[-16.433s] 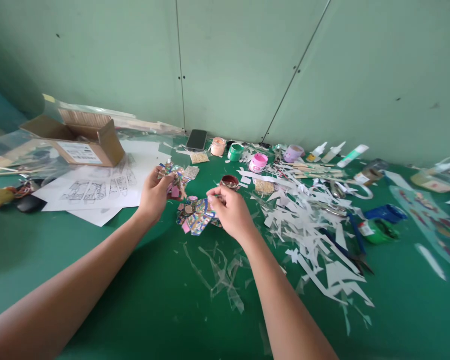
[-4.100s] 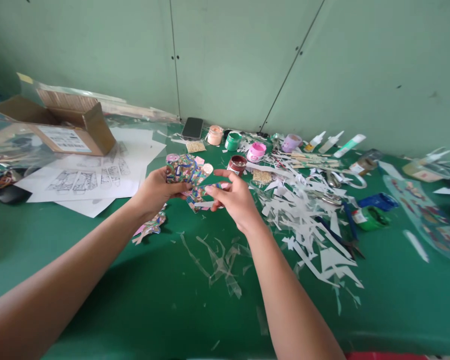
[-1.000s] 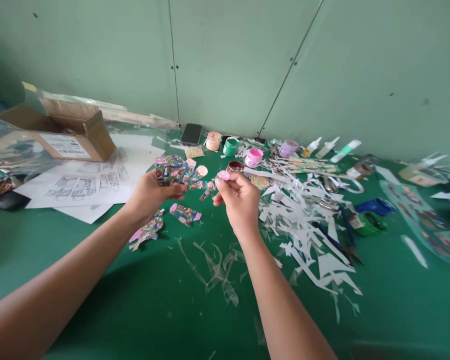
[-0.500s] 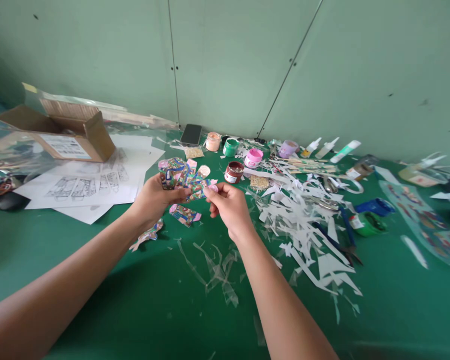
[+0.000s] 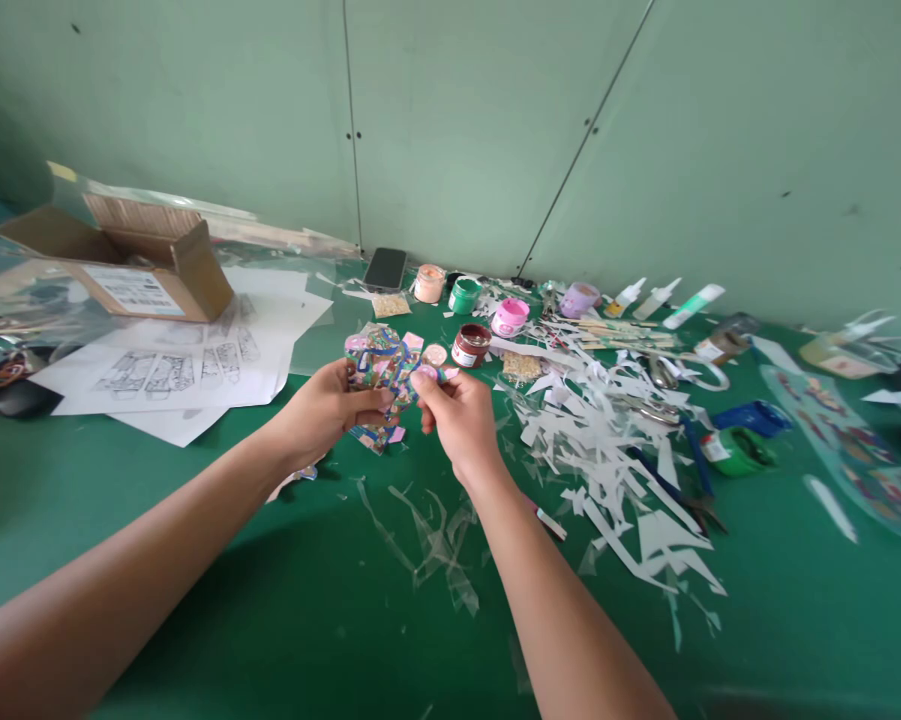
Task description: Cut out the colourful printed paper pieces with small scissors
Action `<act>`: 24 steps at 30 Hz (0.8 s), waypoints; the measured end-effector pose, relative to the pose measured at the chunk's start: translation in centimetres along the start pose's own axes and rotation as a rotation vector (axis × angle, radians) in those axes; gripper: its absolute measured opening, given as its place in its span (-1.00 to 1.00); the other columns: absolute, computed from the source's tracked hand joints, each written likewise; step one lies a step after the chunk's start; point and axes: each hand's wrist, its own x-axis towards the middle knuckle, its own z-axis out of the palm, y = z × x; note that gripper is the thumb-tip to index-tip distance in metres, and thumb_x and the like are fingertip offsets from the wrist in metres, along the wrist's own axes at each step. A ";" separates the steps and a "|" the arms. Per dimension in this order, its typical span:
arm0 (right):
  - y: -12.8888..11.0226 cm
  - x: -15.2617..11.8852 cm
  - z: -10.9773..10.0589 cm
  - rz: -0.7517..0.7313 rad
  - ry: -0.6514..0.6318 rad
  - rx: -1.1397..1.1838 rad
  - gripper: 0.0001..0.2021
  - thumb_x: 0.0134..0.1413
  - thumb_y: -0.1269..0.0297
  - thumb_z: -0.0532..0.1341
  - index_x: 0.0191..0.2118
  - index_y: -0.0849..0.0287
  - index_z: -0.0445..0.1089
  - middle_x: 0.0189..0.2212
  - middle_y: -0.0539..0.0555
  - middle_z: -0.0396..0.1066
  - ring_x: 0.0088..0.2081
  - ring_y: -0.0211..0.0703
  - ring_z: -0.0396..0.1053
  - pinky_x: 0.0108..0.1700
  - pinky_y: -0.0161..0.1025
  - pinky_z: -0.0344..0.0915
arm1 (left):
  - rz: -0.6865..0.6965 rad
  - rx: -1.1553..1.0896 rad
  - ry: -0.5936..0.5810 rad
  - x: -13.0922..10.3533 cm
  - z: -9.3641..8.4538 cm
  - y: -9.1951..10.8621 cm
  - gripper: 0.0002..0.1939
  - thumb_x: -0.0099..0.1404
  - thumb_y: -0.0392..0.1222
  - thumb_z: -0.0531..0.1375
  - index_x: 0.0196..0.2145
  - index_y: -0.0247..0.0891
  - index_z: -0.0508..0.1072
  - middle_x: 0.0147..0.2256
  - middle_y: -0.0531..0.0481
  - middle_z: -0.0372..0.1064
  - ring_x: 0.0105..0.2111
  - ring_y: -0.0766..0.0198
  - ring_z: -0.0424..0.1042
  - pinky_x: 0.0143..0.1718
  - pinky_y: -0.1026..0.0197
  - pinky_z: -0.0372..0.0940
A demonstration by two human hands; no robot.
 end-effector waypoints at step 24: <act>0.5 0.5 -0.5 0.081 0.030 0.019 -0.67 -0.36 0.04 0.43 -0.51 0.15 0.40 -0.67 -0.10 0.36 -0.61 -0.25 0.31 -0.59 -0.31 0.26 | -0.116 -0.170 -0.065 -0.2 -0.3 0.4 -0.82 0.18 -0.22 0.31 -0.50 -0.33 0.44 -0.45 -0.05 0.42 -0.40 0.28 0.43 -0.11 0.06 0.45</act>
